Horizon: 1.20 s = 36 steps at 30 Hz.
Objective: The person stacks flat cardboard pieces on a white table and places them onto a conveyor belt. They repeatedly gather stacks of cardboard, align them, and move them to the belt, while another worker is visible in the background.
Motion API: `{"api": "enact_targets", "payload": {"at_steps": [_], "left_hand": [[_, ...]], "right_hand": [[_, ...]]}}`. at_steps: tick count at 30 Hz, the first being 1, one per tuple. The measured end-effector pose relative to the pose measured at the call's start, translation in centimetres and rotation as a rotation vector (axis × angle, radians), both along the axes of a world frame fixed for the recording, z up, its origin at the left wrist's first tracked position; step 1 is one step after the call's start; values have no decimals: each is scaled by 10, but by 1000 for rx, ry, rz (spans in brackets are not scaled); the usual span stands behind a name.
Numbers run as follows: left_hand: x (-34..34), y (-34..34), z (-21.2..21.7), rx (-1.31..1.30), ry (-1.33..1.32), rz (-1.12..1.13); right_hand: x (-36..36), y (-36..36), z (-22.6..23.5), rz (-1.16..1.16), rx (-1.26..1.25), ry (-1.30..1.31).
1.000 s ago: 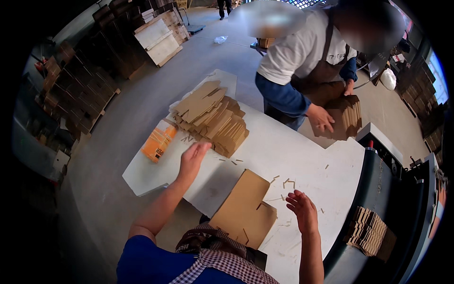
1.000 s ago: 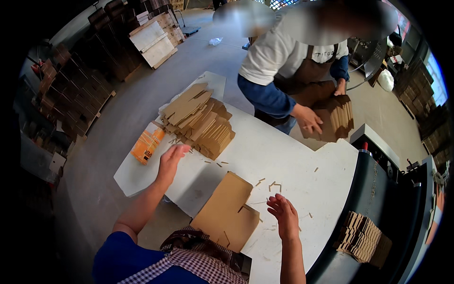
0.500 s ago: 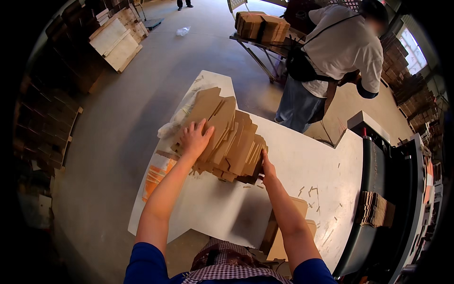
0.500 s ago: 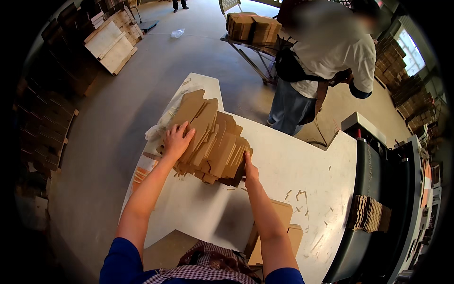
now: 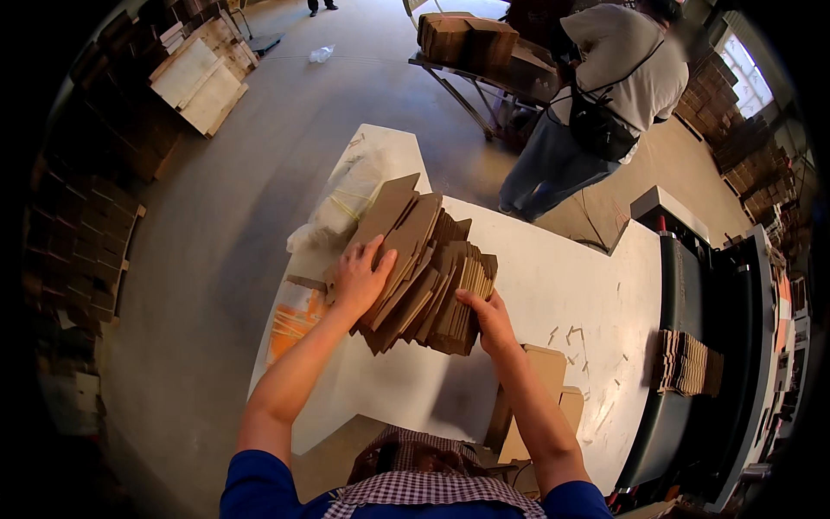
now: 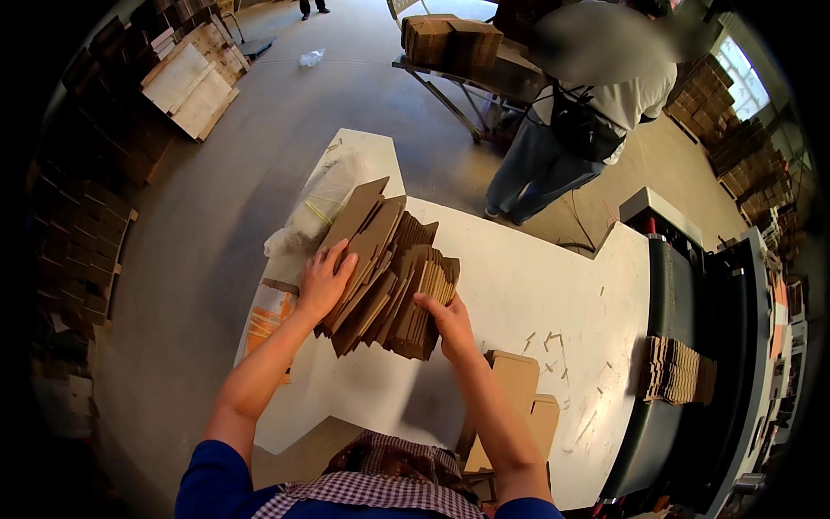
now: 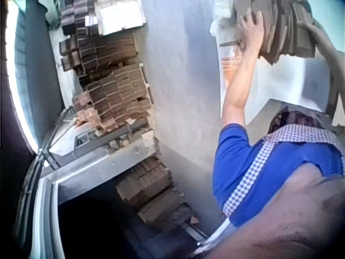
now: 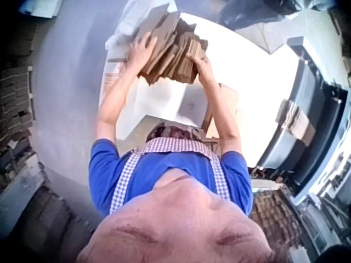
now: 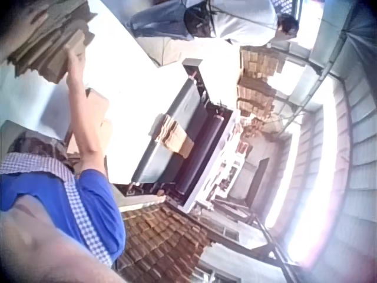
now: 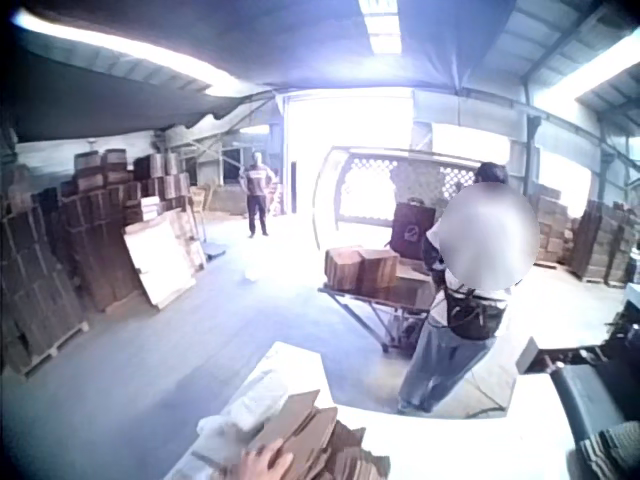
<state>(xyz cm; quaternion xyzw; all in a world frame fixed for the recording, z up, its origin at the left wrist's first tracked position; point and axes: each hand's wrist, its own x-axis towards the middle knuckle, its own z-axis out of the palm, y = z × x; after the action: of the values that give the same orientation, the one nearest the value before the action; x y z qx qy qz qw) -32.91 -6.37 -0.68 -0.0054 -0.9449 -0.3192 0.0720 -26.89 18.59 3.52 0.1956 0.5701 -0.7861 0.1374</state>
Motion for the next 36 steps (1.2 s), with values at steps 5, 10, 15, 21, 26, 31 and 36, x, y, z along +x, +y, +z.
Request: {"api": "enact_targets", "payload": {"at_steps": [5, 10, 15, 21, 26, 31, 36], "left_hand": [[111, 15, 48, 174, -149, -83], [169, 4, 37, 498, -274, -41], [131, -40, -25, 321, -205, -148], [104, -29, -46, 721, -513, -49], [121, 26, 24, 1068, -857, 164], [127, -21, -37, 681, -833, 56], [28, -32, -7, 728, -368, -314]], "right_hand": [[90, 8, 53, 97, 165, -150], [152, -6, 65, 144, 459, -200], [142, -38, 30, 147, 245, -182], [120, -48, -2, 74, 128, -133], [83, -8, 43, 240, 371, -190], [107, -5, 45, 386, 564, -304], [126, -23, 21, 157, 618, 38]]}}
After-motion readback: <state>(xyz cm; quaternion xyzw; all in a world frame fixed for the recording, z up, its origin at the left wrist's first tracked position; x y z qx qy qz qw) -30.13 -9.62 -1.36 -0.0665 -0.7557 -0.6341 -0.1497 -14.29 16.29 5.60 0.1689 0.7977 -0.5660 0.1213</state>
